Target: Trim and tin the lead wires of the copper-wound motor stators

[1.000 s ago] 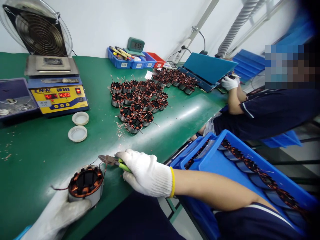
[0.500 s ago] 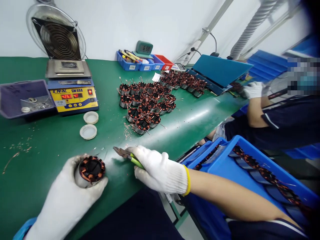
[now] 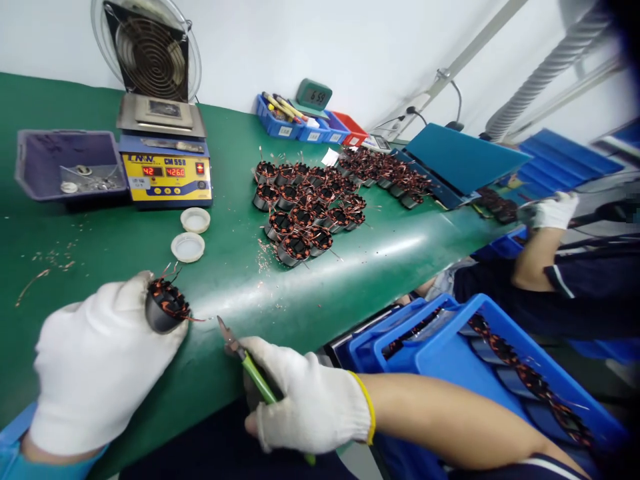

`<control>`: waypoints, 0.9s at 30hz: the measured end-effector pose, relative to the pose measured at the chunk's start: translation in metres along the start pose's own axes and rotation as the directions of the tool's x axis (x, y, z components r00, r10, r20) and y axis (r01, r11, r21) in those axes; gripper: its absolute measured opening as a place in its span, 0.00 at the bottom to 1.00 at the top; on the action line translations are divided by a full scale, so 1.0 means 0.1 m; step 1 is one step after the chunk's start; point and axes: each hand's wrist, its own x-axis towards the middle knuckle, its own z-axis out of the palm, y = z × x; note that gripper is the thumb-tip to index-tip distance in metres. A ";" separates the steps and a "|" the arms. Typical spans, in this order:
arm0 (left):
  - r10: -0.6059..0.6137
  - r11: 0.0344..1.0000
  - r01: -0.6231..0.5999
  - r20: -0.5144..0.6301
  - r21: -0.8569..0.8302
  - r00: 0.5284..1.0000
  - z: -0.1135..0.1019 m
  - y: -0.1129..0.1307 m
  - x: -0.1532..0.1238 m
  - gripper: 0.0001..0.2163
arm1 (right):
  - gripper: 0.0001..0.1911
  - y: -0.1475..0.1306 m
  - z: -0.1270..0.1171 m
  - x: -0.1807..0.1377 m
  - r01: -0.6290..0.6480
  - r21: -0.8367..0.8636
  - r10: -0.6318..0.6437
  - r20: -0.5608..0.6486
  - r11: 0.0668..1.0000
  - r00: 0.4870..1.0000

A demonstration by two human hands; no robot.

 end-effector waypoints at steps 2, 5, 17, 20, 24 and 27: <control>0.035 0.999 -0.035 -0.039 0.009 0.999 0.03 -0.01 -0.02 0.17 | 0.38 0.00 0.03 0.00 0.001 0.030 -0.001 -0.003 1.000 1.000; 0.078 0.997 -0.076 -0.088 0.028 0.993 0.10 -0.04 -0.04 0.16 | 0.39 0.00 0.06 0.01 0.011 0.092 -0.011 0.000 0.996 1.000; 0.096 0.995 -0.092 -0.129 0.041 0.987 0.15 -0.04 -0.05 0.10 | 0.34 -0.10 0.10 0.01 -0.011 0.127 0.016 -0.042 0.992 0.999; 0.091 0.996 -0.088 -0.135 0.034 0.987 0.15 -0.03 -0.05 0.09 | 0.34 -0.09 0.12 0.02 -0.014 0.117 0.020 -0.048 0.993 0.999; 0.112 0.993 -0.106 -0.127 0.049 0.986 0.13 -0.02 -0.05 0.09 | 0.35 -0.07 0.14 0.04 -0.021 0.071 0.026 -0.075 0.997 0.997; 0.122 0.992 -0.116 -0.125 0.053 0.985 0.12 -0.01 -0.04 0.09 | 0.34 -0.05 0.15 0.06 -0.023 0.019 0.024 -0.103 1.000 0.994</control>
